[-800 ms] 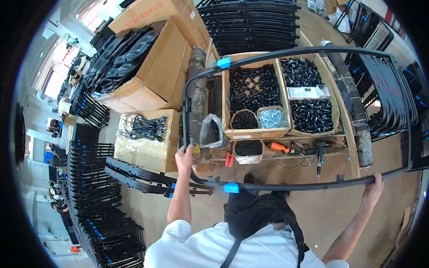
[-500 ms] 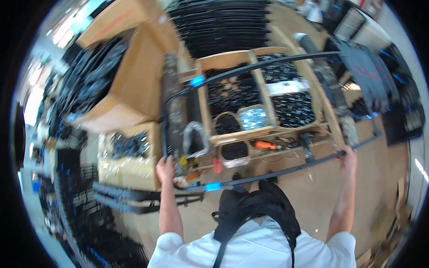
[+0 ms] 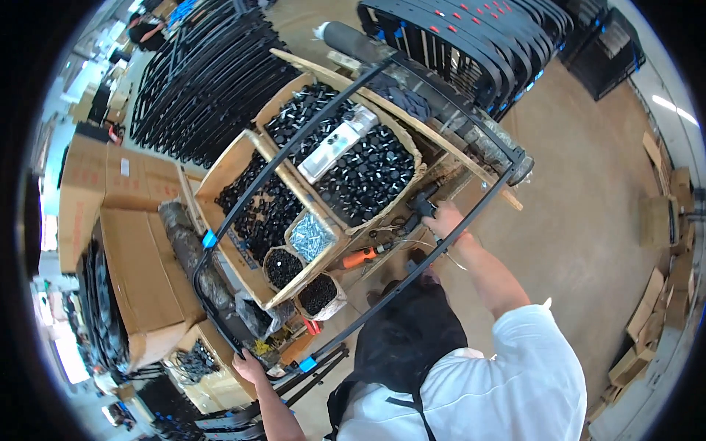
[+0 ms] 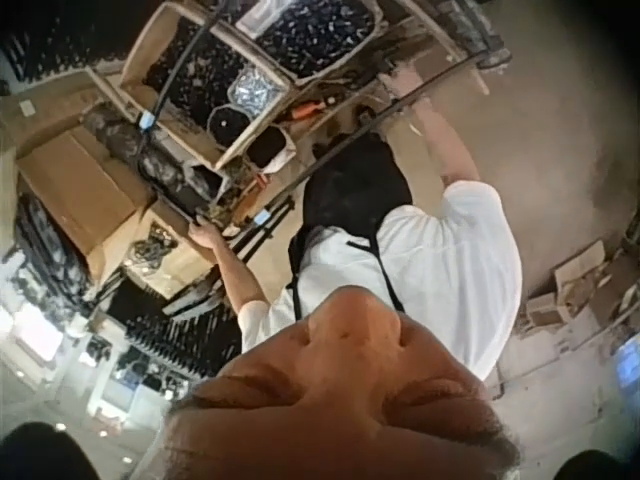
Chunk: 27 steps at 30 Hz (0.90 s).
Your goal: Assembling the handle and console components of a treadmill including wiring and fasteners.
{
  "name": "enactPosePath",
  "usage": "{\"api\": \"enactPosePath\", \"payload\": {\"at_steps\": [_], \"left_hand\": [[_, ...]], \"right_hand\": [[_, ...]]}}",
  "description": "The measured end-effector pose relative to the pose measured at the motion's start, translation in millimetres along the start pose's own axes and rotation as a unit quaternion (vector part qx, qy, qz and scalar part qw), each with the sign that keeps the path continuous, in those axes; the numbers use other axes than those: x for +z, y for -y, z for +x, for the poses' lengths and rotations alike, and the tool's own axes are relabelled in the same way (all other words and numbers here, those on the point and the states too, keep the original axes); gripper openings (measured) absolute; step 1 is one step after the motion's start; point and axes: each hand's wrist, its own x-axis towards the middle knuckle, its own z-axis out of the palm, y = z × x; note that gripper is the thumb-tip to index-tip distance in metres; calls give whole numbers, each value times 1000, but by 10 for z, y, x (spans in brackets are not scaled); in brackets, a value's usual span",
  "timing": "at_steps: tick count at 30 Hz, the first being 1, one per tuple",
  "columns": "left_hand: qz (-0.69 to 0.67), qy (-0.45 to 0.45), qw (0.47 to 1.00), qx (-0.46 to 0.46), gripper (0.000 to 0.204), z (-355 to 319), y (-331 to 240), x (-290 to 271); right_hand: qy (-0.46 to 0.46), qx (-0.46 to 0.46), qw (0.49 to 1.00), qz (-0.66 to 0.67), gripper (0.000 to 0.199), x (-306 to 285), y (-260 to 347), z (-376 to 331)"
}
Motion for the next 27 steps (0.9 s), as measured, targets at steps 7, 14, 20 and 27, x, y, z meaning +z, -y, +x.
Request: {"api": "enactPosePath", "payload": {"at_steps": [7,14,20,27], "left_hand": [[-132,-1,987,96,41,-119,-1464,-380],[-471,255,817,215,25,-923,-4029,-333],[-536,504,547,399,26,-2116,-6292,-700],[-545,685,269,403,53,-3112,-7682,-1251]], "right_hand": [[54,76,995,-38,50,147,-29,354],[67,76,994,-31,50,-1395,-476,-1051],[90,172,978,83,36,-3108,-518,-1523],[10,117,992,35,39,-4138,-210,-839]]}}
